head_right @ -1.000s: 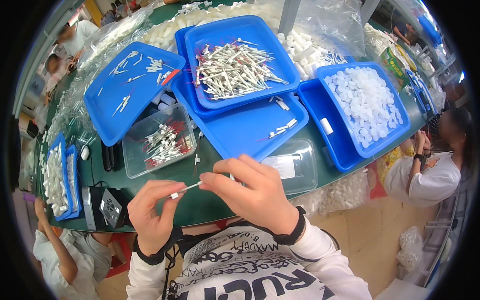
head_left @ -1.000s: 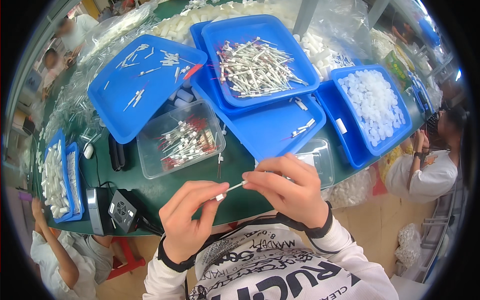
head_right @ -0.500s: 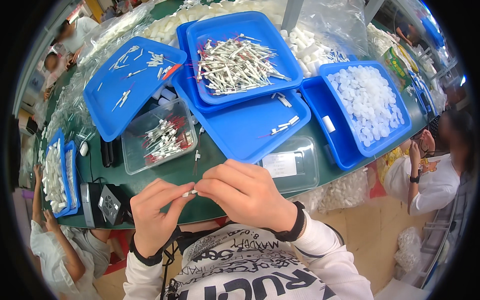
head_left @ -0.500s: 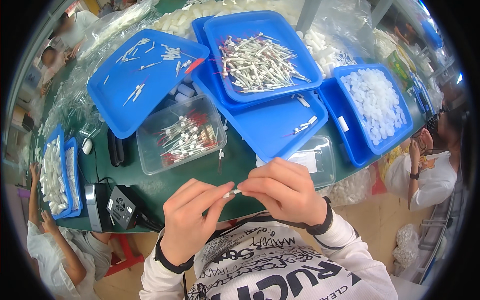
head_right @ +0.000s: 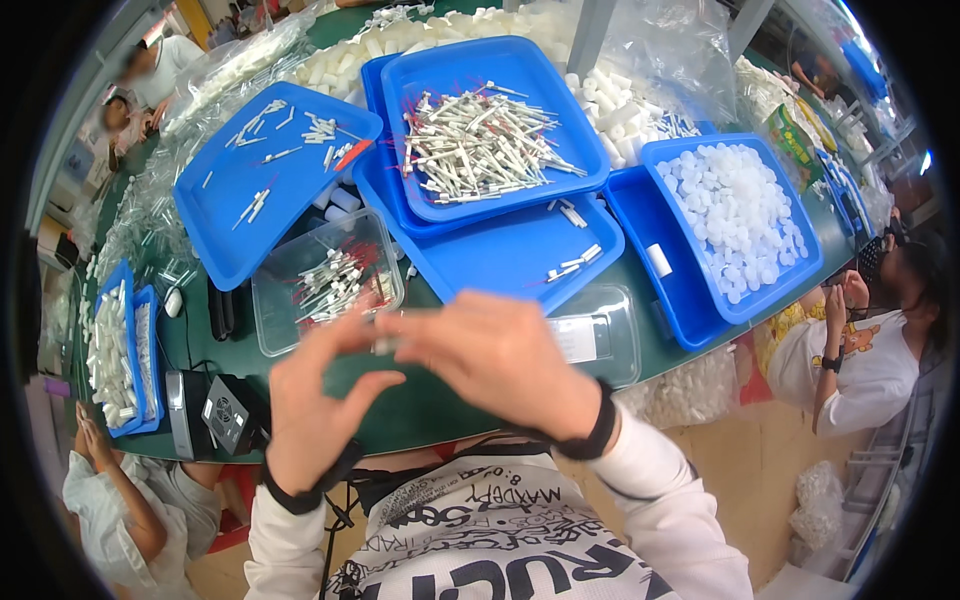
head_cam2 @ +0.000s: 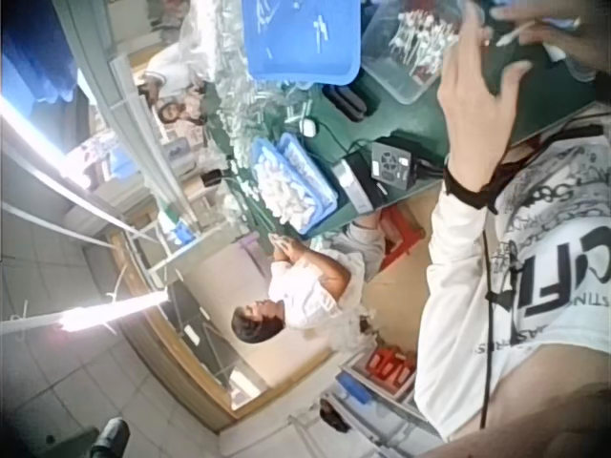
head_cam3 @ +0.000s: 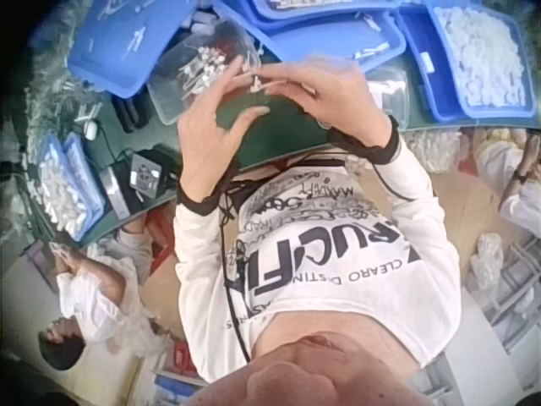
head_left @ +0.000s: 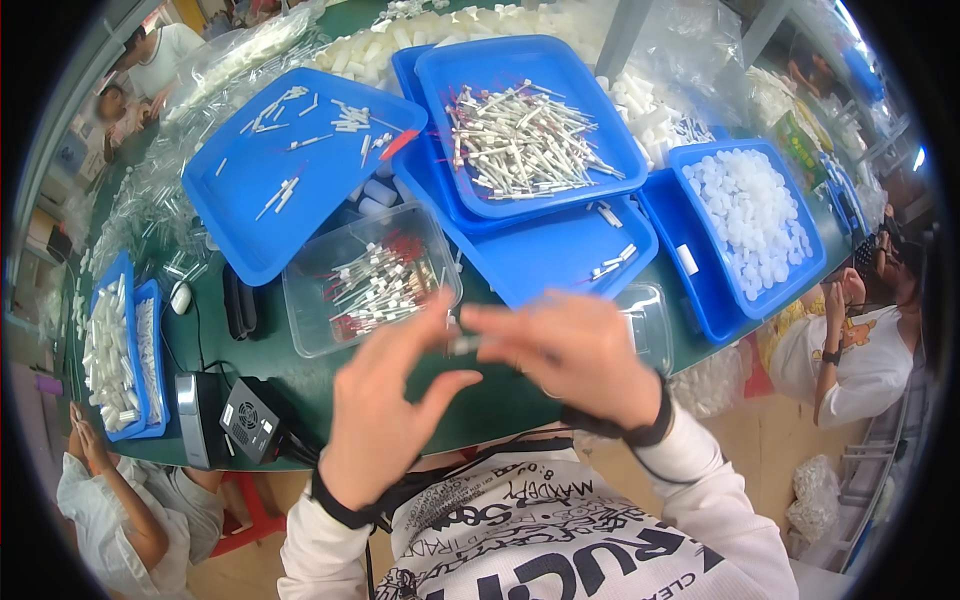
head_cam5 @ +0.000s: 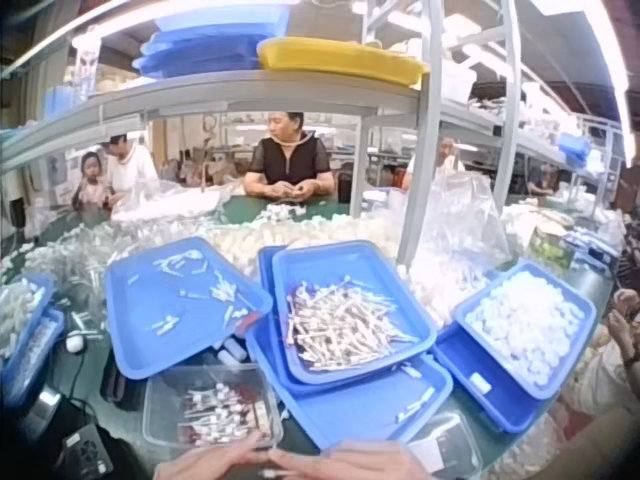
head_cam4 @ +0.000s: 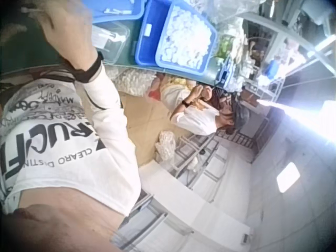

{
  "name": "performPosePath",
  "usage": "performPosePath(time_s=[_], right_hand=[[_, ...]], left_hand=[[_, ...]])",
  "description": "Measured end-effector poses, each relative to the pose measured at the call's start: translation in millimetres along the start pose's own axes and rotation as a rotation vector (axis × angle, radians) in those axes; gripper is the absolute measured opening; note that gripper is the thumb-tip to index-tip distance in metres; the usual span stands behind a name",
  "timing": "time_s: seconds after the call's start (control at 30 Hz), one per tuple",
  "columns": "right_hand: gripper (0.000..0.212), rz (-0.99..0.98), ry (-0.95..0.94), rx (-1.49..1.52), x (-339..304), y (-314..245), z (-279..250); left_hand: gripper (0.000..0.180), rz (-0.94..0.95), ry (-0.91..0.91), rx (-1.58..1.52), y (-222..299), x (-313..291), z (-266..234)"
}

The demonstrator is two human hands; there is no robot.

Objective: The person repeatedly picks up small white plastic pieces and thin white sticks from blue trays on a green table. They insert the sticks into the plastic pieces by hand and place the assembled units into a clear plastic container.

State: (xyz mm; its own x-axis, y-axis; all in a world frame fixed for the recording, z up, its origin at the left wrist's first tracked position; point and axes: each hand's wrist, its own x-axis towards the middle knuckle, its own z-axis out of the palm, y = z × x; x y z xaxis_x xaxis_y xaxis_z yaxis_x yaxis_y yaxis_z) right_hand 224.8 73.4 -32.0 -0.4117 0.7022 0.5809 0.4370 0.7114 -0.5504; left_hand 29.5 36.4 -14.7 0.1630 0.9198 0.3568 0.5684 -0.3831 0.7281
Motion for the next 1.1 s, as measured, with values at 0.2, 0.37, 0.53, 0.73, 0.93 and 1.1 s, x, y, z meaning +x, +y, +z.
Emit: performPosePath(time_s=[0.2, 0.37, 0.53, 0.73, 0.93, 1.1], right_hand=[[0.015, 0.158, 0.078, -0.173, 99, 104, -38], [0.021, 0.167, 0.14, -0.524, 111, 157, -29], [0.022, 0.328, -0.004, -0.268, 94, 126, -92], [0.015, 0.51, -0.57, -0.383, 22, 134, -110], [0.015, 0.507, -0.637, -0.527, 20, 138, -93], [0.009, 0.46, -0.532, -0.431, 8, 159, -88]], left_hand=[[0.02, -0.178, -0.022, 0.364, -88, 34, -22], [0.016, -0.293, -0.204, 0.481, -96, 51, -10], [0.017, -0.305, -0.202, 0.482, -102, 50, -11], [0.014, -0.321, -0.158, 0.468, -98, 50, -18], [0.017, -0.26, 0.026, 0.29, -104, 46, -21], [0.019, -0.291, 0.074, 0.133, -92, 39, -26]])
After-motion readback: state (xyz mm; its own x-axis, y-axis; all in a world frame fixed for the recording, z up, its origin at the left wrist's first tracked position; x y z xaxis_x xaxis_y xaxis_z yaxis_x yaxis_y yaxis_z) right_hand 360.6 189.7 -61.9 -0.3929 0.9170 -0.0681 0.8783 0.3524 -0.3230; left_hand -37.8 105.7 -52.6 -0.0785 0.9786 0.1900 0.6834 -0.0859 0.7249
